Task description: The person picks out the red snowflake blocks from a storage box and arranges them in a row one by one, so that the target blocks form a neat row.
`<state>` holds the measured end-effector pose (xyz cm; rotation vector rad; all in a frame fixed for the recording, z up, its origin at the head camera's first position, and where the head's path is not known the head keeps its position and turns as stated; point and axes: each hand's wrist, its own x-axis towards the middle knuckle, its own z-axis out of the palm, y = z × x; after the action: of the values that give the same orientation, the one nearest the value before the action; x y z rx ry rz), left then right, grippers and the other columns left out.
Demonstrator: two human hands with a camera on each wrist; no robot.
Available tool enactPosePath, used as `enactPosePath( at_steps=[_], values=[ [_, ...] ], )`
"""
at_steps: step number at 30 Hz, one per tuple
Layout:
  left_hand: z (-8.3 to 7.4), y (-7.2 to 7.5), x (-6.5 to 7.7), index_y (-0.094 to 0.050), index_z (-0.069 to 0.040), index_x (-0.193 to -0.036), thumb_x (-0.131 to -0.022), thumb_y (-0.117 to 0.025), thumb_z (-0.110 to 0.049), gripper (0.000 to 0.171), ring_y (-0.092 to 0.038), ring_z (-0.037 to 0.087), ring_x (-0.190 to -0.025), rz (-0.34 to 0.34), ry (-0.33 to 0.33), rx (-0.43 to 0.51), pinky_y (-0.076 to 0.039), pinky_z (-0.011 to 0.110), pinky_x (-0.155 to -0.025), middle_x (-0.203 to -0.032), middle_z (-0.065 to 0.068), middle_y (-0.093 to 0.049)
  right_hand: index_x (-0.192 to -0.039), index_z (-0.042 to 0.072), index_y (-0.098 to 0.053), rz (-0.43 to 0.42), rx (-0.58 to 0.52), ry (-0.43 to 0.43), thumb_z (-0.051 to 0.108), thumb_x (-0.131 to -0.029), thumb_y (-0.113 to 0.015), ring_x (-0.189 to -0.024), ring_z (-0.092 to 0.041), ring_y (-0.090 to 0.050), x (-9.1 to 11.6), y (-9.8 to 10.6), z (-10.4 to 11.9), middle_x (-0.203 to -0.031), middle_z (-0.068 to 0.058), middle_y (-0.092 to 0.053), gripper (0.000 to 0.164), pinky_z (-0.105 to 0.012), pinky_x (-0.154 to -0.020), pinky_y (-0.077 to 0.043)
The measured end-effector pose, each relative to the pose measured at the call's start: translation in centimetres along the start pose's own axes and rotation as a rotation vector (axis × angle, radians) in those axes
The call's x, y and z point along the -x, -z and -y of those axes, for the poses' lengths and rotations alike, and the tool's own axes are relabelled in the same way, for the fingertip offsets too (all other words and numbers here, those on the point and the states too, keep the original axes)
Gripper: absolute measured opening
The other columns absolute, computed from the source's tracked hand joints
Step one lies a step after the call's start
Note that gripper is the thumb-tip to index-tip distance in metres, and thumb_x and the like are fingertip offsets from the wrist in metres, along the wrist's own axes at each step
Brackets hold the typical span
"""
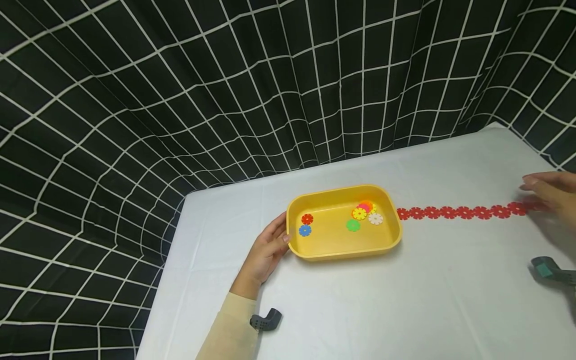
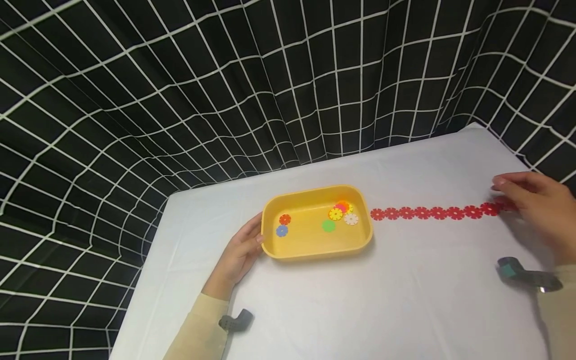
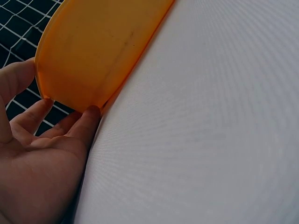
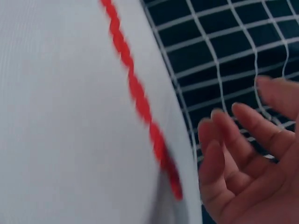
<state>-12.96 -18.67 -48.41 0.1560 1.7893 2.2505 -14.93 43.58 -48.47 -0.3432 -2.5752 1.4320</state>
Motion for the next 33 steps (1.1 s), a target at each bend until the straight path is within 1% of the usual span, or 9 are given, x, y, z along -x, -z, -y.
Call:
enactPosePath(
  at_steps=[1, 3, 5, 8, 12, 14, 21, 27, 33],
  values=[
    [0.0, 0.0, 0.0, -0.049, -0.009, -0.164, -0.107, -0.061, 0.002, 0.059, -0.044, 0.023, -0.152, 0.000, 0.000, -0.002, -0.045, 0.038, -0.117, -0.166, 0.006, -0.047, -0.123, 0.046, -0.054, 0.041, -0.063, 0.041, 0.035, -0.117, -0.050, -0.081, 0.020, -0.058, 0.3, -0.2, 0.8, -0.100, 0.037, -0.057, 0.014, -0.002, -0.066, -0.047],
    [0.0, 0.0, 0.0, -0.048, -0.009, -0.164, -0.107, -0.061, 0.002, 0.059, -0.044, 0.023, -0.152, 0.001, 0.001, -0.004, -0.045, 0.038, -0.117, -0.166, 0.006, -0.047, -0.128, 0.044, -0.055, 0.113, -0.145, 0.098, 0.027, -0.118, -0.048, -0.087, 0.017, -0.062, 0.8, -0.5, 2.6, -0.105, 0.035, -0.062, 0.020, -0.004, -0.068, -0.048],
    [0.0, 0.0, 0.0, -0.048, -0.009, -0.164, -0.107, -0.061, 0.002, 0.059, -0.044, 0.023, -0.152, 0.000, 0.002, -0.002, -0.046, 0.038, -0.117, -0.166, 0.006, -0.047, -0.132, 0.043, -0.054, 0.172, -0.185, 0.102, 0.028, -0.119, -0.044, -0.092, 0.014, -0.063, 1.2, -0.9, 4.3, -0.109, 0.033, -0.065, 0.023, -0.007, -0.070, -0.050],
    [0.1, 0.0, 0.0, -0.047, -0.009, -0.164, -0.107, -0.061, 0.001, 0.059, -0.044, 0.023, -0.153, 0.003, 0.002, 0.001, -0.046, 0.038, -0.117, -0.167, 0.006, -0.046, -0.141, 0.042, -0.051, 0.238, -0.191, 0.098, 0.032, -0.120, -0.040, -0.097, 0.012, -0.065, 1.6, -1.7, 6.3, -0.115, 0.032, -0.065, 0.026, -0.013, -0.071, -0.053],
    [0.1, 0.0, 0.0, -0.047, -0.009, -0.165, -0.108, -0.061, 0.001, 0.060, -0.043, 0.024, -0.153, 0.004, 0.002, -0.001, -0.045, 0.038, -0.117, -0.167, 0.007, -0.046, -0.162, 0.028, -0.042, 0.327, -0.170, 0.109, 0.038, -0.120, -0.036, -0.107, 0.009, -0.065, 2.3, -2.9, 8.4, -0.129, 0.028, -0.062, 0.044, -0.018, -0.076, -0.058],
    [0.1, 0.0, 0.0, -0.048, -0.009, -0.164, -0.108, -0.061, 0.001, 0.059, -0.044, 0.023, -0.153, 0.003, 0.002, 0.001, -0.046, 0.038, -0.117, -0.167, 0.006, -0.046, -0.168, 0.020, -0.034, 0.363, -0.164, 0.130, 0.040, -0.120, -0.035, -0.112, 0.007, -0.065, 2.7, -3.8, 9.2, -0.138, 0.021, -0.059, 0.052, -0.020, -0.080, -0.060],
    [0.2, 0.1, -0.2, -0.046, -0.008, -0.165, -0.108, -0.059, 0.003, 0.059, -0.043, 0.023, -0.153, 0.028, -0.017, 0.011, -0.044, 0.039, -0.118, -0.167, 0.008, -0.045, -0.162, 0.018, -0.043, 0.470, -0.252, 0.230, 0.032, -0.120, -0.033, -0.122, -0.011, -0.067, 4.2, -7.2, 12.9, -0.147, 0.003, -0.060, 0.045, -0.024, -0.090, -0.061],
    [0.2, 0.1, -0.2, -0.046, -0.007, -0.165, -0.108, -0.059, 0.002, 0.059, -0.042, 0.024, -0.154, 0.025, -0.016, 0.009, -0.045, 0.039, -0.118, -0.168, 0.008, -0.045, -0.162, 0.014, -0.045, 0.557, -0.298, 0.238, 0.033, -0.119, -0.036, -0.127, -0.020, -0.066, 5.7, -9.5, 16.0, -0.153, -0.007, -0.056, 0.048, -0.031, -0.094, -0.062],
    [0.2, 0.2, -0.1, -0.045, -0.007, -0.165, -0.108, -0.059, 0.002, 0.059, -0.042, 0.024, -0.154, 0.021, -0.015, 0.005, -0.045, 0.039, -0.118, -0.168, 0.009, -0.044, -0.161, 0.009, -0.046, 0.634, -0.334, 0.289, 0.033, -0.119, -0.039, -0.130, -0.029, -0.063, 6.6, -11.9, 18.8, -0.157, -0.014, -0.052, 0.049, -0.034, -0.097, -0.061]
  ],
)
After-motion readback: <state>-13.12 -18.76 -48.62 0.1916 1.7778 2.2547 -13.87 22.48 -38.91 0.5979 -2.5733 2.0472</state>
